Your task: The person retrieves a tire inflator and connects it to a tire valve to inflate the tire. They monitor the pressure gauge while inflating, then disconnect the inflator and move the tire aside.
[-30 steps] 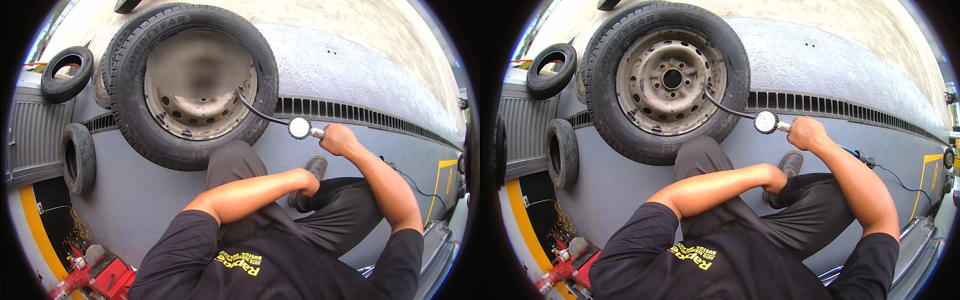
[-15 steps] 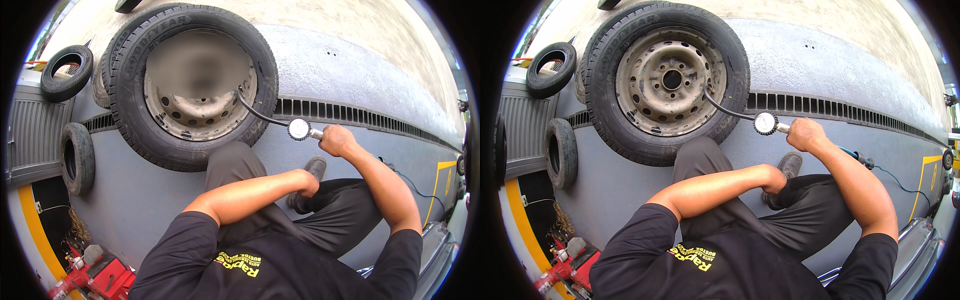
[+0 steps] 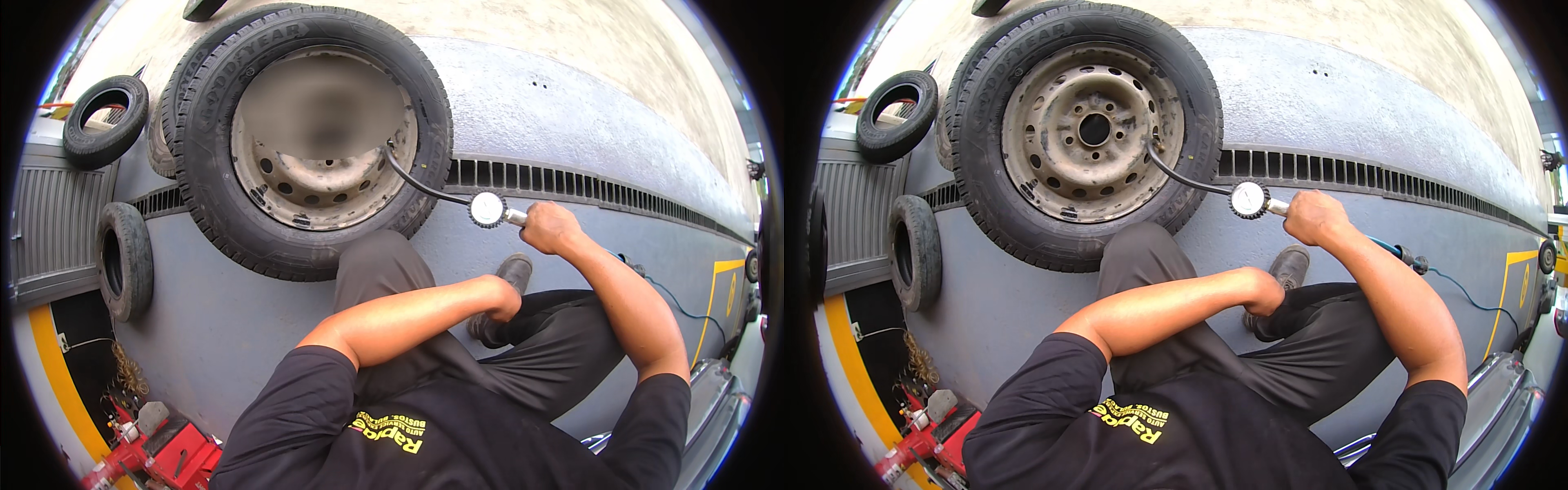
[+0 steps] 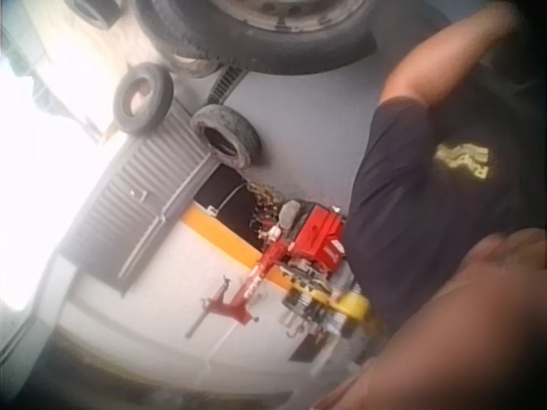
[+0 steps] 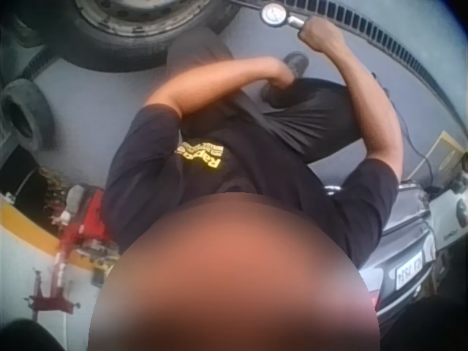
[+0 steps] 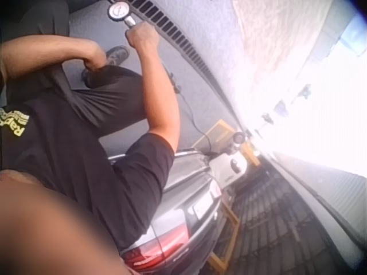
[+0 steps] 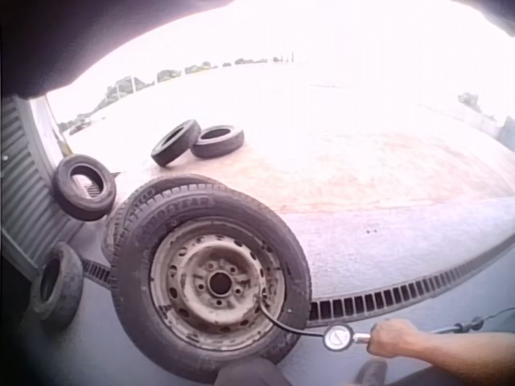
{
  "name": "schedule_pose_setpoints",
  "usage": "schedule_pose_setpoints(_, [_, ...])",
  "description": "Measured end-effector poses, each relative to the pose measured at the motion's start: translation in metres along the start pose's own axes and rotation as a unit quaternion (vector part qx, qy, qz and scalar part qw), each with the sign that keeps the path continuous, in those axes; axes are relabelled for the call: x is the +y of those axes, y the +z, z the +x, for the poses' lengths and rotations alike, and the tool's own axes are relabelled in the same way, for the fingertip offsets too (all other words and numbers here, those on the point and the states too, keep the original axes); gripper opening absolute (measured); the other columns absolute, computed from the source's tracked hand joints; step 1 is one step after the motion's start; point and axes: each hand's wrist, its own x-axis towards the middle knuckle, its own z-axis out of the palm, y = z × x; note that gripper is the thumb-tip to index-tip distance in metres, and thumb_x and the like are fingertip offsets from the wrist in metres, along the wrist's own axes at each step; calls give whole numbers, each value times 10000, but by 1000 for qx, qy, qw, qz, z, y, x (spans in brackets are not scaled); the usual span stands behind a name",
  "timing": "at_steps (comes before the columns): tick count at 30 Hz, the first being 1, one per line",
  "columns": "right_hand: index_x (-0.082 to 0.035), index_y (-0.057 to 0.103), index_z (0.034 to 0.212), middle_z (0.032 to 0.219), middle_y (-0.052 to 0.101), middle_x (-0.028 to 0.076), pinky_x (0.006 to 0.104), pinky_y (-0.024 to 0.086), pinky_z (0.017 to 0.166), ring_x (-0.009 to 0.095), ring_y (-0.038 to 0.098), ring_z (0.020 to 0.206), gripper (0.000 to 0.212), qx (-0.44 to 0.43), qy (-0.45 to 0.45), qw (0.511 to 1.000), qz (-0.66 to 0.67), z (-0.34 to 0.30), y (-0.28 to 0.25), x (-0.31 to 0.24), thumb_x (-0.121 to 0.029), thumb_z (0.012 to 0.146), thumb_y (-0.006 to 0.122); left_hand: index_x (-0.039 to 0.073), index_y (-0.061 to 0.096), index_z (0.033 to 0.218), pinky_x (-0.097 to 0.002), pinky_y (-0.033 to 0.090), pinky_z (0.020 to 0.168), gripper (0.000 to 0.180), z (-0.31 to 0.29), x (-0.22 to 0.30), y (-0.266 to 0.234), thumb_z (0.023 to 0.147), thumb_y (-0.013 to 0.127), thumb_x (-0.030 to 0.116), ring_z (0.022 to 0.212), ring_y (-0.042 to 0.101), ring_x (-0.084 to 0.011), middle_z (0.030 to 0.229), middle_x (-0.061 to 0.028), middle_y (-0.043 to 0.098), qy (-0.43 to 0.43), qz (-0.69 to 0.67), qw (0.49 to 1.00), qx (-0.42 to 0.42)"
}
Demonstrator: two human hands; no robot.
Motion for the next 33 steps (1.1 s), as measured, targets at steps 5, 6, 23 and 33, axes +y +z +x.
schedule_pose_setpoints(5, [23, 735, 923, 973, 713, 243, 450, 548, 849, 372, 698, 956, 289, 2, -11, 1000, -13, 2, 2, 1, -172, 812, 553, 2, 725, 960, -456, 517, 827, 232, 2, 0, 1, 799, 591, 103, 976, 677, -364, 1030, -231, 704, 1, 19, 1000, -6])
schedule_pose_setpoints(6, [23, 735, 922, 972, 712, 244, 450, 548, 849, 372, 698, 955, 289, 2, -10, 1000, -13, 2, 2, 1, -172, 812, 553, 0, 725, 954, -457, 517, 827, 230, 2, 0, 1, 797, 592, 101, 974, 678, -364, 1028, -232, 705, -4, 20, 1000, -7])
schedule_pose_setpoints(23, [31, 732, 913, 956, 711, 249, 449, 552, 835, 381, 699, 939, 282, 7, -2, 1000, -2, 2, 1, 0, -168, 808, 562, 10, 733, 947, -457, 523, 816, 213, 2, 1, 4, 792, 606, 83, 976, 676, -363, 1021, -227, 706, 2, 19, 1000, -4])
schedule_pose_setpoints(33, [30, 734, 915, 955, 713, 246, 449, 552, 839, 372, 703, 941, 283, 7, -5, 1000, -3, 1, 0, -1, -165, 805, 561, 9, 733, 949, -456, 521, 817, 220, 1, 1, 3, 785, 609, 90, 974, 677, -360, 1015, -228, 706, -2, 17, 1000, -5])
